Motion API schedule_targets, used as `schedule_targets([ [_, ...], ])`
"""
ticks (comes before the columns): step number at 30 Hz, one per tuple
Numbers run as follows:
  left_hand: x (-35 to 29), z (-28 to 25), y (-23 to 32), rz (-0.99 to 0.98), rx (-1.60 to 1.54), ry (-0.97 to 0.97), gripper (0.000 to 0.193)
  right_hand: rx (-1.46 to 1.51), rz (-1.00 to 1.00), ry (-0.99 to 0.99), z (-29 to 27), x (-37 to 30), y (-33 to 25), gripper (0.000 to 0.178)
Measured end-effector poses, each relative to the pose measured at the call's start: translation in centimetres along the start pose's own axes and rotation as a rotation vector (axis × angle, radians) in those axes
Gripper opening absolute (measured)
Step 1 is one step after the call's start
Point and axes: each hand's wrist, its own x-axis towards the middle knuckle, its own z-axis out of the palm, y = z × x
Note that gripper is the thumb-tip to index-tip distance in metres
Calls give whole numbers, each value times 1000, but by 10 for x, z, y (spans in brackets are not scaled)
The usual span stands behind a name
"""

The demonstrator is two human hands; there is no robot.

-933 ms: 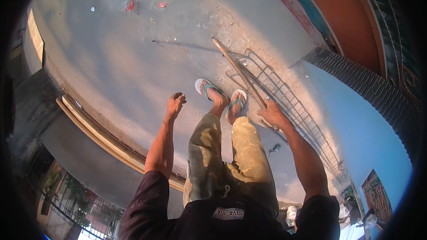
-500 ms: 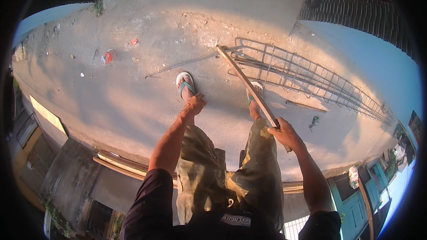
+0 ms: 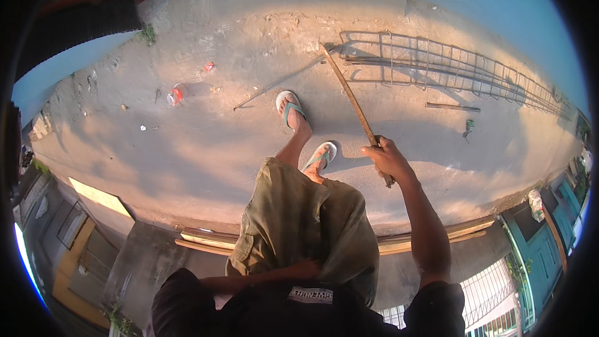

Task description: The person walks through a cluttered outdoor area and picks up a metal rod. They then use a long wooden stick as a lever to bend the metal rod into a curved shape on the ground. The person repeats this bending process on multiple metal rods.

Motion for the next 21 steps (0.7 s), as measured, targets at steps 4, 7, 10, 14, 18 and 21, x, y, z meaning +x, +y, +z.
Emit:
schedule_targets([
  [4,-54,-72,53,101,-409,177,37,-169,-283,179,37,9,56,37],
  [7,-19,-104,-17,-83,-280,476,43,-185,-338,255,70,-16,68,41],
  [10,26,-175,-70,57,-1184,621,88,-169,-401,277,98,-51,89,52],
  [14,88,-257,-27,159,-1310,687,63,-328,-221,192,113,-91,91,59],
  [18,120,-243,-44,-63,-1347,1108,34,-337,-293,150,121,-96,99,54],
  [21,119,-241,-48,-152,-1452,1263,28,-284,-378,116,96,-80,95,53],
])
